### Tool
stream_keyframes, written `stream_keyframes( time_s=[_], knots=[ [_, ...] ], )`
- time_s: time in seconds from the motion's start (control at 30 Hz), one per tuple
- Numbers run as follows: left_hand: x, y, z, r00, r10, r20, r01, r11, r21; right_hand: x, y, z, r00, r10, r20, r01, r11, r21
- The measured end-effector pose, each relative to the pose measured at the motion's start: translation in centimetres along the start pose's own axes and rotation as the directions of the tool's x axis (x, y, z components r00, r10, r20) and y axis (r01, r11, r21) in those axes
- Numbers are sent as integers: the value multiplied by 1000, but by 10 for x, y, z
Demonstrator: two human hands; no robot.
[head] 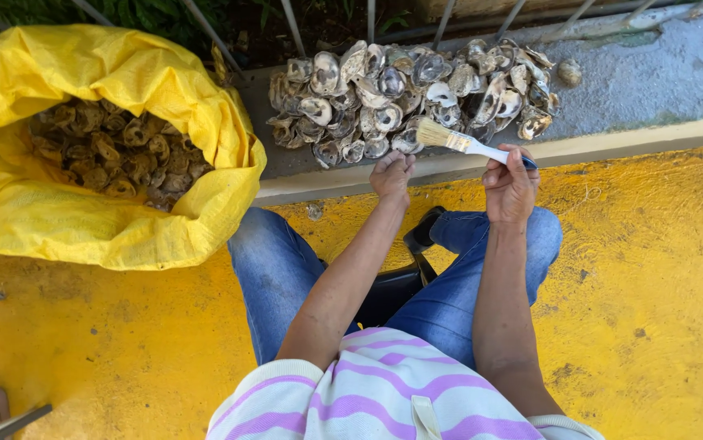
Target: Cleaning oyster shells with a brush.
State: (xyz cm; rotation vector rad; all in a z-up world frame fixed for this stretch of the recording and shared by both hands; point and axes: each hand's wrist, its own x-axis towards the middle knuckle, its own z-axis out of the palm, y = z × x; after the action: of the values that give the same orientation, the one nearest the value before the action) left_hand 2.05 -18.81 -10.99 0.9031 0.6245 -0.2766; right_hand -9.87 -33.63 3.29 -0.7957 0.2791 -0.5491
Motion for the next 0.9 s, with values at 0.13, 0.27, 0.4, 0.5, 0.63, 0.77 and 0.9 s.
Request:
stream_keyframes(
  time_s=[0.13, 0.27, 0.4, 0.5, 0.63, 0.77, 0.9],
  knots=[
    [-31, 32, 1, 990, -120, 75, 110, 985, 134, 4, 2, -9, 1000, 29, 0, -29, 999, 38],
    [-70, 82, 17, 931, -288, 226, 195, 913, 359, 6, 5, -10, 999, 44, 8, -45, 999, 22],
    [-123, 169, 24, 880, -269, 392, 44, 867, 497, 11, 7, -14, 998, 51, 33, -50, 999, -19],
    [-141, 263, -1, 848, 44, 529, -365, 771, 521, 10, 10, -19, 995, 78, 54, -79, 997, 9],
    [-75, 378, -98, 478, 762, 436, -874, 463, 149, 7, 11, -18, 997, 68, 40, -66, 997, -35],
    [-10, 455, -198, 697, 697, 168, -318, 91, 944, 5, 14, -16, 996, 65, 60, -62, 997, -53],
    [111, 435, -267, 710, 689, 148, -33, -176, 984, 3, 17, -19, 995, 97, 35, -95, 994, -58]
  ],
)
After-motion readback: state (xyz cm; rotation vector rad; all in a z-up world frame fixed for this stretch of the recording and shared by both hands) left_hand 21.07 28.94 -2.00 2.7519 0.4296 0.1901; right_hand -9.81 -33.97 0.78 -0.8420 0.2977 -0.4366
